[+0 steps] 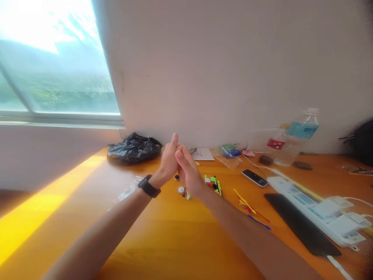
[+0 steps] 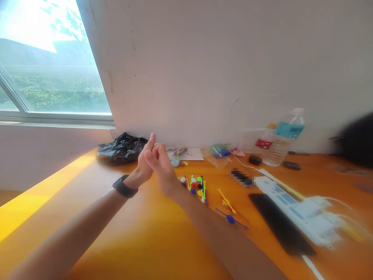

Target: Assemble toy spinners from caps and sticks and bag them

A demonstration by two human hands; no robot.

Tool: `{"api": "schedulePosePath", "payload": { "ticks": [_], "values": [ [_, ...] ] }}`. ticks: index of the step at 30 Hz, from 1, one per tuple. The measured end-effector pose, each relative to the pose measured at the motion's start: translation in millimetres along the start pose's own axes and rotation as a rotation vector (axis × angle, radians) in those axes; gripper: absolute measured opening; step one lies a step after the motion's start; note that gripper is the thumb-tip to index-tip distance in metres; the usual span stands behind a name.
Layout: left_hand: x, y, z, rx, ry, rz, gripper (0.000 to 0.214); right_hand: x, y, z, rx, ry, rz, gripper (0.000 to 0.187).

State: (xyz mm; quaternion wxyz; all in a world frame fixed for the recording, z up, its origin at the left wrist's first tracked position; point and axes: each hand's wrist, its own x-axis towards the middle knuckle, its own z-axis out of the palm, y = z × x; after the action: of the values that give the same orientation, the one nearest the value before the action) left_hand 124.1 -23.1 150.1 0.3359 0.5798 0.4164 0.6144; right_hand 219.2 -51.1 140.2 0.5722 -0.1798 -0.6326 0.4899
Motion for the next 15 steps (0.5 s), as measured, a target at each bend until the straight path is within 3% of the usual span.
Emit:
{"api": "schedulePosePath", "payload": {
  "ticks": [4,6,9,12,15],
  "values": [
    [19,-13,-17.8,0.163,-0.229,0.101,0.065,18,-3,-39,-0.290,-0.206,0.075,0.040],
    [28,-24,-28.2,0.335,-0.299,0.160,0.055,23,5,-62,-0.521,-0.249,0.080,0.030],
    [35,-46,-38.8,0.534,-0.542,0.192,0.034,25,28,-90,-0.837,-0.305,0.117,0.023],
    [34,-71,-40.4,0.654,-0.741,0.247,0.020,21,49,-107,-1.023,-0.384,0.148,0.010],
    [31,-91,-37.2,0.691,-0.809,0.266,0.019,16,60,-112,-1.115,-0.444,0.223,0.007]
  ]
}}
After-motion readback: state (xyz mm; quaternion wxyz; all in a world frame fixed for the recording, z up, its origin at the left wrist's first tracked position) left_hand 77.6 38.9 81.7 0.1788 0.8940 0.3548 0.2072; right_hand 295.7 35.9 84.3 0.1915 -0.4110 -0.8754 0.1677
